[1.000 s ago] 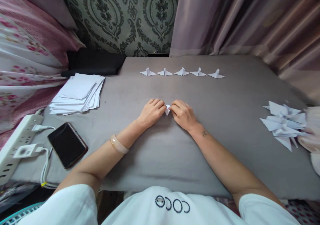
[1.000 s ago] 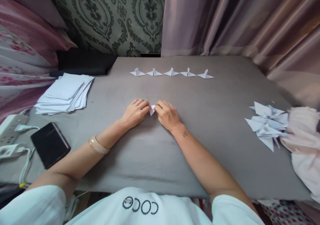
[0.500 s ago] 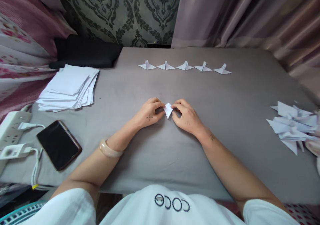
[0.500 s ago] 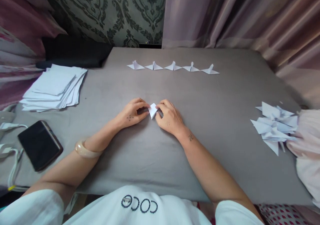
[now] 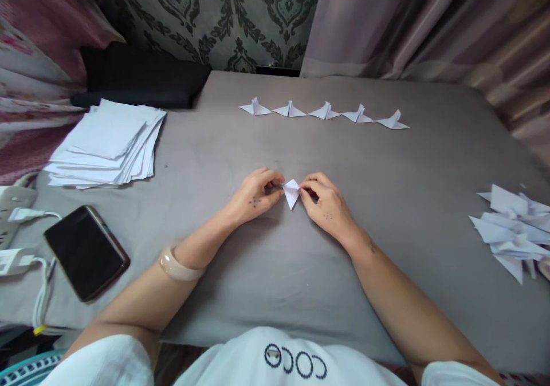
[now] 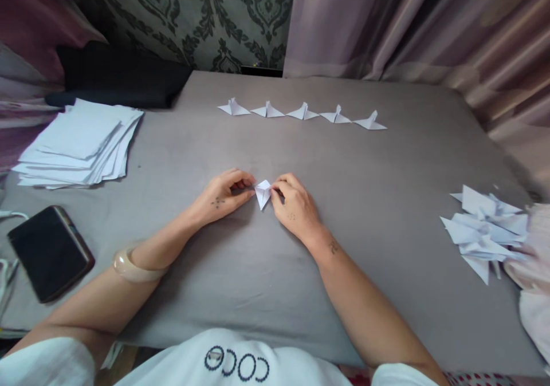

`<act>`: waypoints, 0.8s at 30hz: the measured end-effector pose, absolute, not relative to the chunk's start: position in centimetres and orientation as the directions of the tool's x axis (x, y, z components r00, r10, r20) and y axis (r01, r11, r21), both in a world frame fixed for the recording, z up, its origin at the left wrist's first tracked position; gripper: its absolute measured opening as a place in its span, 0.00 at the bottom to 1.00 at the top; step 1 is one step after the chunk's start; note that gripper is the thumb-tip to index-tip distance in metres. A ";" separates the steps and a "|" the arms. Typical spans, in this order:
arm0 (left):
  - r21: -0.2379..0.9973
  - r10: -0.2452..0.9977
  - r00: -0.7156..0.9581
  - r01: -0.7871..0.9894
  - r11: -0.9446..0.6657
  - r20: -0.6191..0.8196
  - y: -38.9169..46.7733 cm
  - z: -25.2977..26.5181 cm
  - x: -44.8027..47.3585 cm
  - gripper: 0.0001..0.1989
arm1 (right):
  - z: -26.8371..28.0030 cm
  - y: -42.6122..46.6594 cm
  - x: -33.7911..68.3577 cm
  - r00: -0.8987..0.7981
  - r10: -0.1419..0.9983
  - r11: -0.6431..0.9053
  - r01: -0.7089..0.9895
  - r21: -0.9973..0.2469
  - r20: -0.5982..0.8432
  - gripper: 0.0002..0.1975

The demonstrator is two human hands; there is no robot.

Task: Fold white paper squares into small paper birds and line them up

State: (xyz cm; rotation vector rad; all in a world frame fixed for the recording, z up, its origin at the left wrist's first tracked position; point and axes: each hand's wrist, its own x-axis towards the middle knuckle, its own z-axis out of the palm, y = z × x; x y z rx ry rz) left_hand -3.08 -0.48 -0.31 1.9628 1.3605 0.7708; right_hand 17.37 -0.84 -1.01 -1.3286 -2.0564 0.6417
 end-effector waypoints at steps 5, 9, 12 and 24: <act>0.741 0.940 0.325 0.604 -0.293 0.107 -0.5 -0.3 -2.8 0.05 | -1.0 -1.0 17.4 -0.319 0.920 0.388 0.649 -0.654 0.229 0.07; 0.678 0.931 0.341 0.655 -0.333 0.128 -0.6 -0.6 -2.7 0.07 | -1.1 -1.1 17.4 -0.323 0.918 0.393 0.652 -0.648 0.231 0.06; 0.660 0.931 0.337 0.669 -0.342 0.141 -0.6 -0.8 -2.6 0.07 | -1.1 -1.0 17.4 -0.327 0.915 0.399 0.644 -0.653 0.237 0.05; 0.640 0.948 0.298 0.709 -0.297 0.109 -0.3 -0.4 -2.0 0.09 | -1.0 -0.7 17.2 -0.299 0.937 0.337 0.643 -0.688 0.180 0.05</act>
